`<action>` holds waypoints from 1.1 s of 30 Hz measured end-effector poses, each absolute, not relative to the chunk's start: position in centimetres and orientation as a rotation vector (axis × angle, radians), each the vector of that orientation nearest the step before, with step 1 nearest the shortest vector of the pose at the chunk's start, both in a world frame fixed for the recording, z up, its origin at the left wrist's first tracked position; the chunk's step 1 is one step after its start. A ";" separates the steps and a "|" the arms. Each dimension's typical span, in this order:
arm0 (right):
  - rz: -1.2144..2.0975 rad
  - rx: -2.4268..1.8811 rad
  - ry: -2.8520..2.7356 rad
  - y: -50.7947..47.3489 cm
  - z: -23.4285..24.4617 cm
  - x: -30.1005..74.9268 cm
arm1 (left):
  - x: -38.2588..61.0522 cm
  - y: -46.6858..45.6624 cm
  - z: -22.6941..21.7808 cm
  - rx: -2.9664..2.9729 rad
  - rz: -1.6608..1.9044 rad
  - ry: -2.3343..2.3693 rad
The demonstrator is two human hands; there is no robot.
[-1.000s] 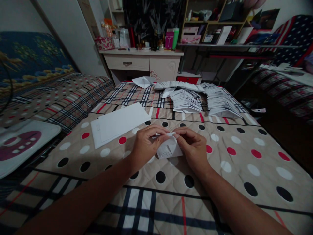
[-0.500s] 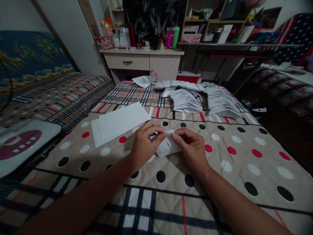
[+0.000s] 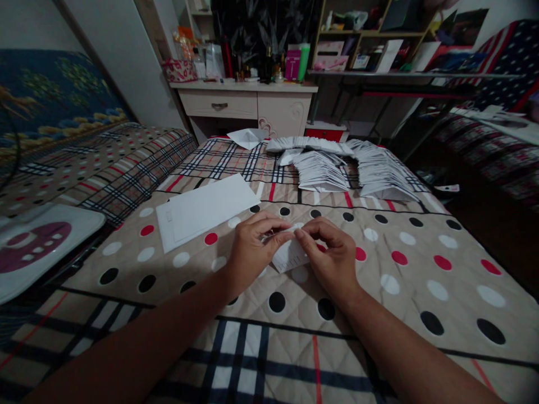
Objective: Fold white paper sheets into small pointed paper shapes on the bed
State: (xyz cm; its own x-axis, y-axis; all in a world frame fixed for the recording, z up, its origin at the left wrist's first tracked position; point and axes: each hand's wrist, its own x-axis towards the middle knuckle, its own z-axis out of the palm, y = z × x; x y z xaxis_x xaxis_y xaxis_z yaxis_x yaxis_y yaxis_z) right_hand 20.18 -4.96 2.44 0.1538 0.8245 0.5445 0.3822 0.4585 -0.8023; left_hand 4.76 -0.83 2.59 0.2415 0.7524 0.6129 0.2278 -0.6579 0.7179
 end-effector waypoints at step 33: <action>0.200 -1.326 -1.358 -5.0 2.4 21.1 | 4.3 0.4 2.7 1.669 0.956 0.947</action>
